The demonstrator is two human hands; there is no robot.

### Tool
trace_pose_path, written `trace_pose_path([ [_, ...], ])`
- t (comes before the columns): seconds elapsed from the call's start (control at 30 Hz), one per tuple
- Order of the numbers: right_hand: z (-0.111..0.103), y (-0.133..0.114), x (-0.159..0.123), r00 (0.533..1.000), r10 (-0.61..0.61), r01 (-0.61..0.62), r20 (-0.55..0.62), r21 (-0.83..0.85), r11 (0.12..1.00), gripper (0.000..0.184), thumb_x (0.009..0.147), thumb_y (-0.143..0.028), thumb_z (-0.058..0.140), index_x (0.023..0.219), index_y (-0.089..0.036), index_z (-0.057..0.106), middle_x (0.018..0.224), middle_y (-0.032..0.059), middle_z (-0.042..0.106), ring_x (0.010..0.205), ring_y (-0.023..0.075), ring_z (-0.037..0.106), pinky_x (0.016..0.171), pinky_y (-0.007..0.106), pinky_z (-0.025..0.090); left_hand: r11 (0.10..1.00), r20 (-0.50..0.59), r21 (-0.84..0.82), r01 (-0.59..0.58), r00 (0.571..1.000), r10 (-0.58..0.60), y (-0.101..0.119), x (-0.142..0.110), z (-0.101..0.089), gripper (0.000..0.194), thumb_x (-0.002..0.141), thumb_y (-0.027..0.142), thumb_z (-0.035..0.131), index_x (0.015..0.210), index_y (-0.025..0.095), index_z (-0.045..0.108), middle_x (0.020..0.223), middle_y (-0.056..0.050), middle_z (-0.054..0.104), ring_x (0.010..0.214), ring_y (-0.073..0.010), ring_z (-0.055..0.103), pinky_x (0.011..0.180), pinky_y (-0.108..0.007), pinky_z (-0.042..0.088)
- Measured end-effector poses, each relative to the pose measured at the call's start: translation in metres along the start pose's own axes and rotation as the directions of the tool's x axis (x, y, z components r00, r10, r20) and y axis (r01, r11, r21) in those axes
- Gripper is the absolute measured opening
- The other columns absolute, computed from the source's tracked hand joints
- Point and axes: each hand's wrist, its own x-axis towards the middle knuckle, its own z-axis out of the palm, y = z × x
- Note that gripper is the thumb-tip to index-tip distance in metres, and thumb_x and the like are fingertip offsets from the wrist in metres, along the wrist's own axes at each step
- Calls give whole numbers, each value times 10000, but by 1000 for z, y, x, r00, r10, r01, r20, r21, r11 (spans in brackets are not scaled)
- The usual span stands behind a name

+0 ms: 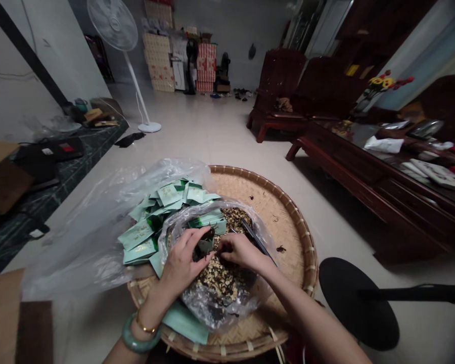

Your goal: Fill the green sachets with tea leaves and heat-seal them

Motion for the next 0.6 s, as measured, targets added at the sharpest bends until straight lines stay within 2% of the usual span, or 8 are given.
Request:
trace_pose_path([
  [0.13, -19, -6, -6, 976, 84, -44, -200, 194, 980, 94, 733, -131, 665, 800, -177, 713, 779, 23, 714, 713, 176, 636, 668, 289, 467, 1000, -4, 9, -15, 1000, 15, 1, 0, 1, 505, 828, 205, 601, 1312, 226, 461, 1146, -100, 575, 1035, -226, 588, 897, -396, 510],
  [0.2, -31, -17, -9, 950, 88, -3, -300, 273, 962, 77, 756, -191, 665, 818, -189, 711, 798, 25, 718, 723, 178, 643, 664, 304, 486, 1000, 4, 16, -11, 1000, 11, 2, 0, 2, 509, 829, 217, 605, 1316, 236, 458, 1143, -97, 575, 1031, -228, 587, 894, -400, 511],
  [0.27, -41, -32, -11, 926, 39, 83, -376, 301, 950, 97, 774, -241, 663, 852, -209, 712, 825, 24, 711, 735, 174, 641, 662, 313, 499, 1000, 7, 26, -3, 1000, 3, 2, 0, 3, 520, 830, 222, 605, 1324, 245, 444, 1151, -97, 571, 1039, -233, 584, 901, -409, 506],
  [0.33, -47, -50, -11, 918, -42, 158, -394, 268, 950, 133, 784, -244, 655, 902, -226, 714, 864, 26, 703, 751, 171, 639, 661, 317, 510, 999, 6, 33, 5, 1000, -5, 2, -1, 5, 541, 827, 211, 603, 1335, 248, 421, 1167, -100, 564, 1059, -241, 575, 912, -423, 498],
  [0.43, -48, -69, -11, 924, -135, 222, -359, 214, 951, 253, 791, -179, 626, 1021, -258, 696, 946, 30, 696, 811, 176, 643, 696, 331, 527, 999, 5, 29, 21, 1000, -21, 3, -2, 6, 596, 810, 183, 608, 1355, 243, 374, 1199, -104, 553, 1101, -254, 558, 931, -441, 486],
  [0.5, -46, -74, -11, 924, -154, 234, -350, 198, 952, 308, 802, -154, 601, 1072, -279, 678, 958, 26, 690, 821, 176, 642, 720, 341, 532, 999, 5, 23, 31, 999, -31, 3, -2, 7, 631, 798, 172, 614, 1367, 241, 349, 1220, -104, 549, 1126, -259, 548, 950, -448, 474],
  [0.6, -43, -71, -13, 933, -146, 202, -328, 143, 969, 283, 826, -164, 587, 1068, -276, 680, 983, 36, 676, 878, 189, 630, 772, 363, 523, 999, 10, 27, 46, 999, -46, 4, -2, 7, 659, 785, 169, 624, 1372, 235, 333, 1226, -104, 553, 1138, -264, 544, 961, -446, 466],
])
